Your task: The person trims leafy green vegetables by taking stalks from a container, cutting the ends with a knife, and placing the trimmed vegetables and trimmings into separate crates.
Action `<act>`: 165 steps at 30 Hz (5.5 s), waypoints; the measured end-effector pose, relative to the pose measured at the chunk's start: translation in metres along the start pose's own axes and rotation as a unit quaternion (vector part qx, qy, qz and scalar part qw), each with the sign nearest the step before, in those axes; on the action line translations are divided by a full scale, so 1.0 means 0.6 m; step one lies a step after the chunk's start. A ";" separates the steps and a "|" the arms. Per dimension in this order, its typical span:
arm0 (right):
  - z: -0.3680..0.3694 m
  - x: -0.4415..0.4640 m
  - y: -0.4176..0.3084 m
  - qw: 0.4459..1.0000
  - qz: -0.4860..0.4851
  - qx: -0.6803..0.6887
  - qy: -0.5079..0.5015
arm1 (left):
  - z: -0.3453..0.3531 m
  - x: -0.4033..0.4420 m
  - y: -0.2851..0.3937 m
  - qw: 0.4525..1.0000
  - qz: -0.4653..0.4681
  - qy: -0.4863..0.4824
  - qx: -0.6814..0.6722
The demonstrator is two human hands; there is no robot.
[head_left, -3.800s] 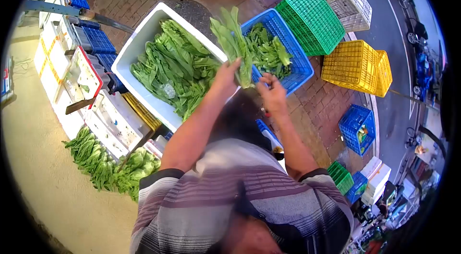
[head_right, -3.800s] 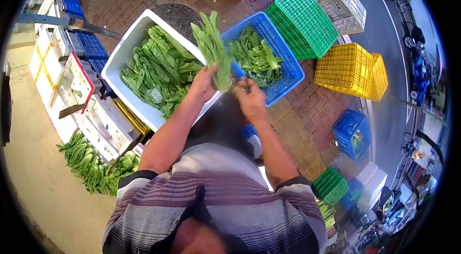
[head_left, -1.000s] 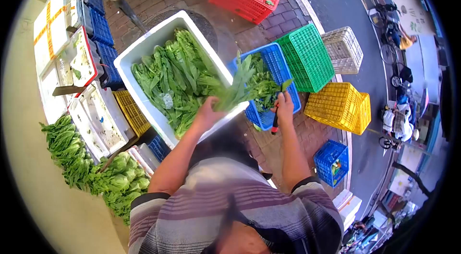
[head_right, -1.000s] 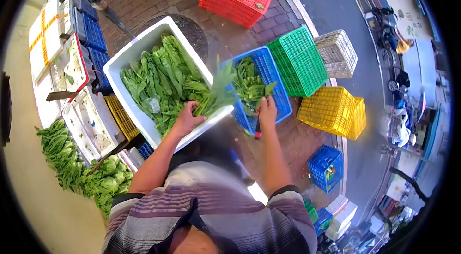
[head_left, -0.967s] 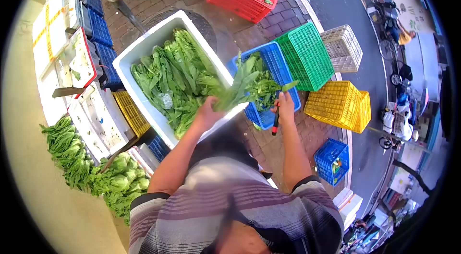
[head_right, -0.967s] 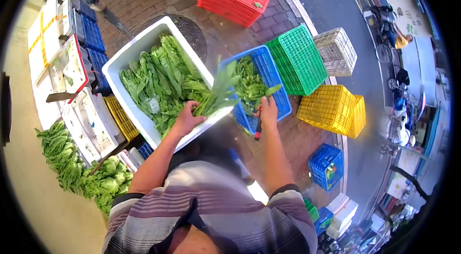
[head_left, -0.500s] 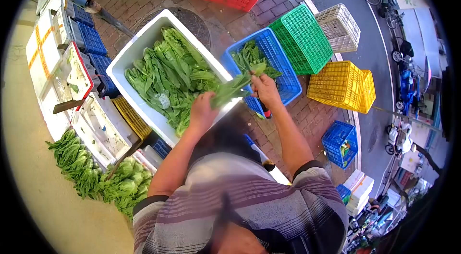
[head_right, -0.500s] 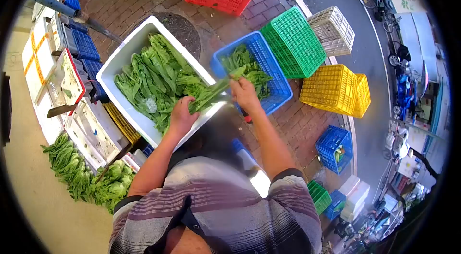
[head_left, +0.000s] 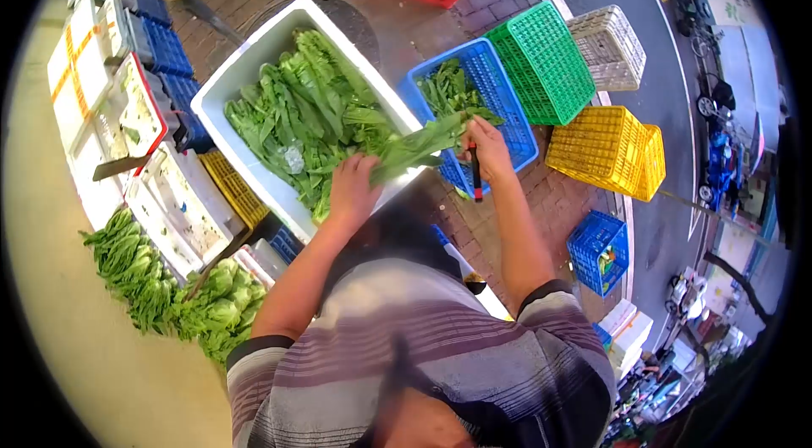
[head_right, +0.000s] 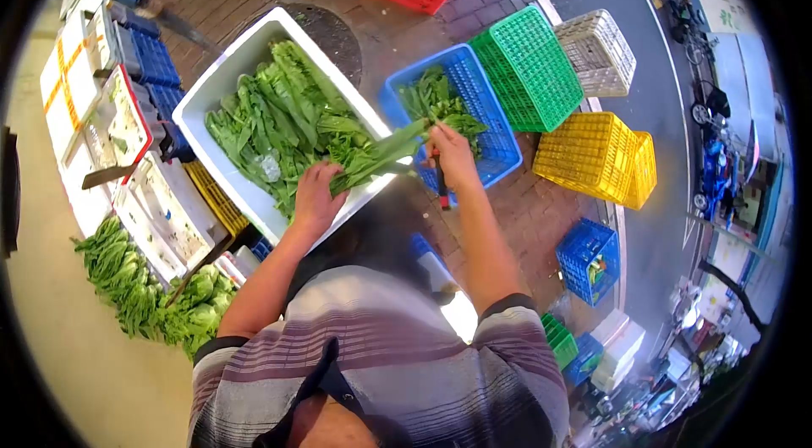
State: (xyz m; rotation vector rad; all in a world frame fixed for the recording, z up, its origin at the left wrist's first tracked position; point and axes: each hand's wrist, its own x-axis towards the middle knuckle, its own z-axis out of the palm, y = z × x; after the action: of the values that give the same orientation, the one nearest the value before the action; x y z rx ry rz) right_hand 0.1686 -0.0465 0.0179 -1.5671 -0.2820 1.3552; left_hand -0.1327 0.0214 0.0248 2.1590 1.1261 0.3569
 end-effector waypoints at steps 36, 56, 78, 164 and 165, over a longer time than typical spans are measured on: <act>0.610 0.003 0.032 0.919 0.055 -0.157 -0.358 | -0.188 -0.227 -0.206 0.243 -0.194 0.120 -0.943; 0.654 0.019 0.039 0.845 0.215 -0.065 -0.485 | -0.186 -0.304 -0.244 0.336 -0.217 0.044 -0.916; 0.534 -0.005 0.109 0.840 -0.164 -0.412 -0.313 | -0.252 -0.378 -0.280 0.783 -0.290 0.115 -0.538; 0.511 0.080 0.167 0.907 0.053 -0.401 0.117 | -0.842 -0.438 -1.098 0.780 -0.576 0.138 0.203; 0.533 0.073 0.163 0.912 0.043 -0.394 0.104 | -0.838 -0.448 -1.093 0.778 -0.572 0.160 0.207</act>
State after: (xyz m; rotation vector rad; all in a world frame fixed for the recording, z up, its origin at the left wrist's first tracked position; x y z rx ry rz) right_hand -0.1266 0.1050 -0.0426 -2.3968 -0.6947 1.1786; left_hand -0.9581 0.2890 -0.0257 1.3130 2.6343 -0.1214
